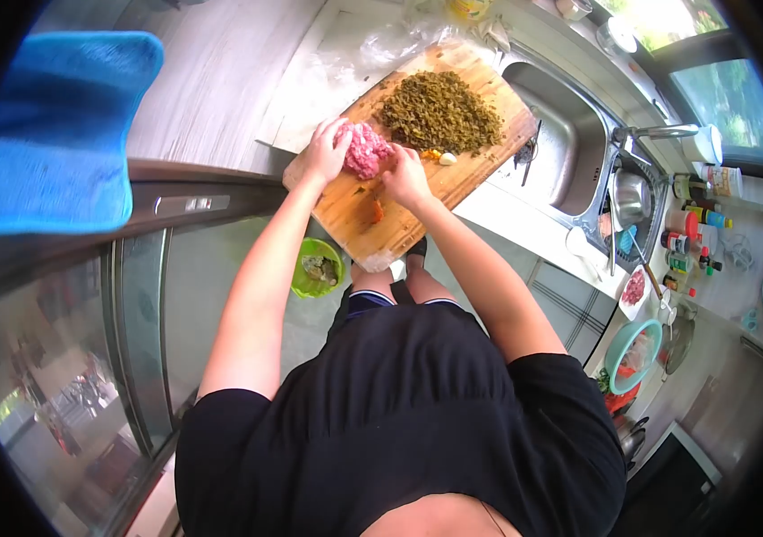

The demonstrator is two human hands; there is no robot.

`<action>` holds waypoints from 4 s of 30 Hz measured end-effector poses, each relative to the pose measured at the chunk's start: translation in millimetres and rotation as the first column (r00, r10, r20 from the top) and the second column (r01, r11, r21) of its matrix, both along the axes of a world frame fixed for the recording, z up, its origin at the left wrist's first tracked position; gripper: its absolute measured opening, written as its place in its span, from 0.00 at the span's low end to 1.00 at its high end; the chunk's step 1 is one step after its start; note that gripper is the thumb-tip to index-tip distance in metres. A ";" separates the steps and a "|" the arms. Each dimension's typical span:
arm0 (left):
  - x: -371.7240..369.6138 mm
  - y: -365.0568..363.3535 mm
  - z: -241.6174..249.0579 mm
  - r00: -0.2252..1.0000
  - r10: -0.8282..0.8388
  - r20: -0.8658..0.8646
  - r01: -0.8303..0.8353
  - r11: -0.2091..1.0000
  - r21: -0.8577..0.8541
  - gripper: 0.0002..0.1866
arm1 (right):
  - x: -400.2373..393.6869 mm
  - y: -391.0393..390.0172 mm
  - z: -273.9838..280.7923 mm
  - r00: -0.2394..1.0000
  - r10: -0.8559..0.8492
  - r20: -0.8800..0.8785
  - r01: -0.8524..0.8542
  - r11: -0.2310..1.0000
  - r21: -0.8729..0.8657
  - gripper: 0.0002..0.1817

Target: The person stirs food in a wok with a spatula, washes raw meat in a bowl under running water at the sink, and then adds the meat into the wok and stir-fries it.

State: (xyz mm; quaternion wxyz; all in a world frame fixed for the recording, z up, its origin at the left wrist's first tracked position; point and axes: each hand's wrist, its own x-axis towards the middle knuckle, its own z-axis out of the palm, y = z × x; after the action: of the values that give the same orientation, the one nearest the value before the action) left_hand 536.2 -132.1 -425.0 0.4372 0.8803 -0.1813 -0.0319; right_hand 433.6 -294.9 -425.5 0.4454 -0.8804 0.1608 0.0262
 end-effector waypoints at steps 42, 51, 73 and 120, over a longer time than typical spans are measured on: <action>30.6 28.7 40.5 0.420 -0.488 -0.765 -0.509 0.572 -0.643 0.19 | 9.3 17.8 -6.9 0.996 -0.092 0.017 0.093 0.971 -0.221 0.15; 30.7 57.0 44.4 0.324 -0.660 -0.677 -0.551 0.450 -0.703 0.26 | 28.0 27.1 -3.0 0.996 0.025 0.089 -0.010 0.986 -0.165 0.20; 48.3 37.4 79.0 0.144 -0.792 -0.593 -0.495 0.462 -0.736 0.21 | 40.1 12.0 52.0 0.887 -0.372 -0.274 0.390 0.285 0.876 0.27; -1147.3 -417.3 234.8 -0.918 0.133 -0.373 0.395 0.356 -0.847 0.12 | -1210.5 -71.3 245.7 -0.727 -0.293 0.621 0.675 -0.467 0.570 0.15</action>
State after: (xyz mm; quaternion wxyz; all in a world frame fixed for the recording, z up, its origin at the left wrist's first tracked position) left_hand -611.1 -549.4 -190.2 0.0404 0.0524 -0.1392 -0.9881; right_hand -776.9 -366.2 -179.9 0.0221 -0.2364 0.5913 -0.7707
